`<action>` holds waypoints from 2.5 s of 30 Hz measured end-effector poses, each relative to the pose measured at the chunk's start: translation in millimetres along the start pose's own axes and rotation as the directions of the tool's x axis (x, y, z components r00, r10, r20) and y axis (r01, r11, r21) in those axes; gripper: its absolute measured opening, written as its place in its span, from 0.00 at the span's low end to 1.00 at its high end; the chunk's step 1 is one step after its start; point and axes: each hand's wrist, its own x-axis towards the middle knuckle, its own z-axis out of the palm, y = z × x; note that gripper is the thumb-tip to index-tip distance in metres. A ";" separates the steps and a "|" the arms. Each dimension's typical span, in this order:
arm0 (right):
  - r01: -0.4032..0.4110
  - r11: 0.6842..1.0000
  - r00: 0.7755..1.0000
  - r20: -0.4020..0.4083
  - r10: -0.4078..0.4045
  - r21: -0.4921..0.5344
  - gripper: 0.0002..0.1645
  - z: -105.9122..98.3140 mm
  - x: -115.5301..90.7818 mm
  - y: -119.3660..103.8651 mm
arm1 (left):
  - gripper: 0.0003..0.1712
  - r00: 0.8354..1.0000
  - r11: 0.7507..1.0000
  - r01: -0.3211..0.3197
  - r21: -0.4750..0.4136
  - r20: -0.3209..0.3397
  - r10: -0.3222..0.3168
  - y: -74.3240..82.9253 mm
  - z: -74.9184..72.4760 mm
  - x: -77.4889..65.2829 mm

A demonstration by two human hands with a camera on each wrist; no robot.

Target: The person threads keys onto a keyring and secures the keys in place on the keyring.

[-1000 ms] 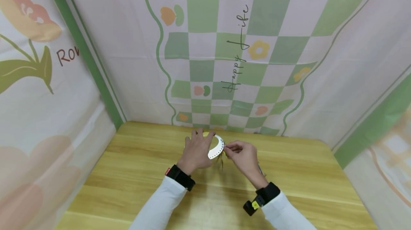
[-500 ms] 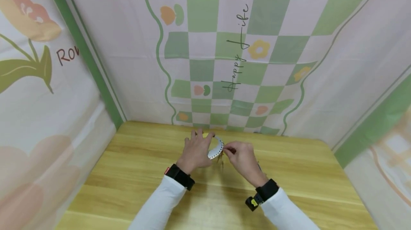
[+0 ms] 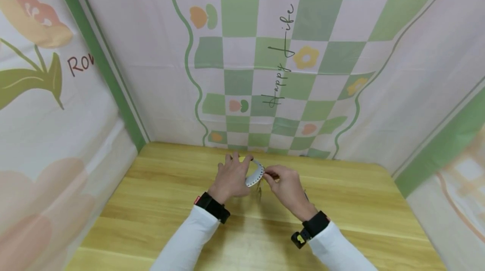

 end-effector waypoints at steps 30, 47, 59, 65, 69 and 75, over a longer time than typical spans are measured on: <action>0.241 0.954 0.967 -0.037 -0.251 -0.176 0.12 1.6 -1.2 7.1 | 0.46 1.000 1.000 0.014 0.013 -0.003 -0.014 2.3 5.0 2.9; 0.050 0.999 0.998 -0.035 -0.051 -0.017 0.07 4.9 -10.6 9.5 | 0.52 1.000 0.999 -0.003 0.035 0.007 0.002 0.9 9.3 4.6; -0.131 0.991 0.991 -0.008 0.131 0.000 0.07 -6.5 -26.0 35.8 | 0.53 1.000 1.000 0.019 0.014 0.003 -0.019 1.4 6.7 4.8; -0.275 0.957 0.958 0.061 0.280 -0.088 0.07 -20.5 -34.7 66.4 | 0.54 0.999 0.999 0.036 -0.023 0.004 -0.036 0.4 6.5 3.6; -0.349 0.925 0.926 0.099 0.365 -0.147 0.10 -28.3 -40.0 89.8 | 0.55 0.999 0.999 0.042 -0.024 0.013 -0.042 0.2 5.9 3.4; -0.442 0.868 0.854 0.189 0.484 -0.228 0.17 -36.6 -48.3 115.3 | 0.52 1.000 1.000 0.024 -0.016 0.007 -0.024 0.1 6.6 2.8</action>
